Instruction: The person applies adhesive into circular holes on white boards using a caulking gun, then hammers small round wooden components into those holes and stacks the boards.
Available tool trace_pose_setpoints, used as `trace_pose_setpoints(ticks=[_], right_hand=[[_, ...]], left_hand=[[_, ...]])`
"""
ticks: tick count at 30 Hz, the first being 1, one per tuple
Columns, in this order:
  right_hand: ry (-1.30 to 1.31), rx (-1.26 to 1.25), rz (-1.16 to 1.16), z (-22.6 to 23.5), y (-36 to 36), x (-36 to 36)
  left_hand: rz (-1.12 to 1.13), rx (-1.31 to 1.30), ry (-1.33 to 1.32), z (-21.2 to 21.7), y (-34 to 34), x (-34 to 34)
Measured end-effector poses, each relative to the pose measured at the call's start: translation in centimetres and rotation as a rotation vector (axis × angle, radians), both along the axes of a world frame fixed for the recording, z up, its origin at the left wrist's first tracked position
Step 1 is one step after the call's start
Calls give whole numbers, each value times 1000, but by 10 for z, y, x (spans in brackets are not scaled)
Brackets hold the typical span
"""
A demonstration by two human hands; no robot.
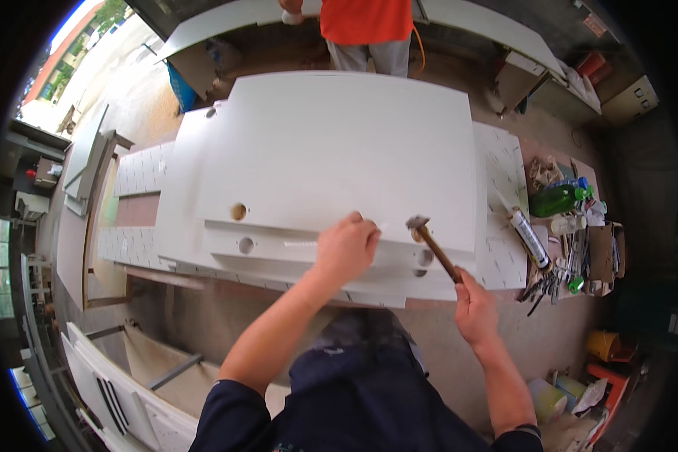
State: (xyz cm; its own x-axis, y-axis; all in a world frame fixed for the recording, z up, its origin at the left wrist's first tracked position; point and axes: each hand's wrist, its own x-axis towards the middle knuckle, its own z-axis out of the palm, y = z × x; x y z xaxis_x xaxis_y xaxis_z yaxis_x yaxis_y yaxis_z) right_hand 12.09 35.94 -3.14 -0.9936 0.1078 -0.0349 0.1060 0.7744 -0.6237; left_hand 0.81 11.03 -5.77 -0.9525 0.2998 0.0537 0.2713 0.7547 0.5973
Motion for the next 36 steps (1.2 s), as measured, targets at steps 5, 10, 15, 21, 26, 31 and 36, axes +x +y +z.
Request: trace_pose_setpoints(ticks=[5, 10, 15, 21, 26, 31, 36], right_hand=[[-4, 17, 70, -23, 5, -4], [-6, -37, 59, -4, -34, -22], [5, -147, 74, -11, -122, -44], [54, -170, 119, -12, -227, -56], [55, -126, 85, -13, -262, -58], [66, 4, 92, -22, -272, -55], [243, -121, 24, -11, -277, -54]], left_hand=[[179, -36, 106, 0, -54, -5], [299, -112, 243, -9, -152, -18], [230, -164, 263, -16, -211, -32], [60, -114, 313, -23, -227, -42], [15, -72, 291, -25, -232, -48], [-35, -60, 276, -25, -238, -52], [-75, -68, 273, -24, -241, -52]])
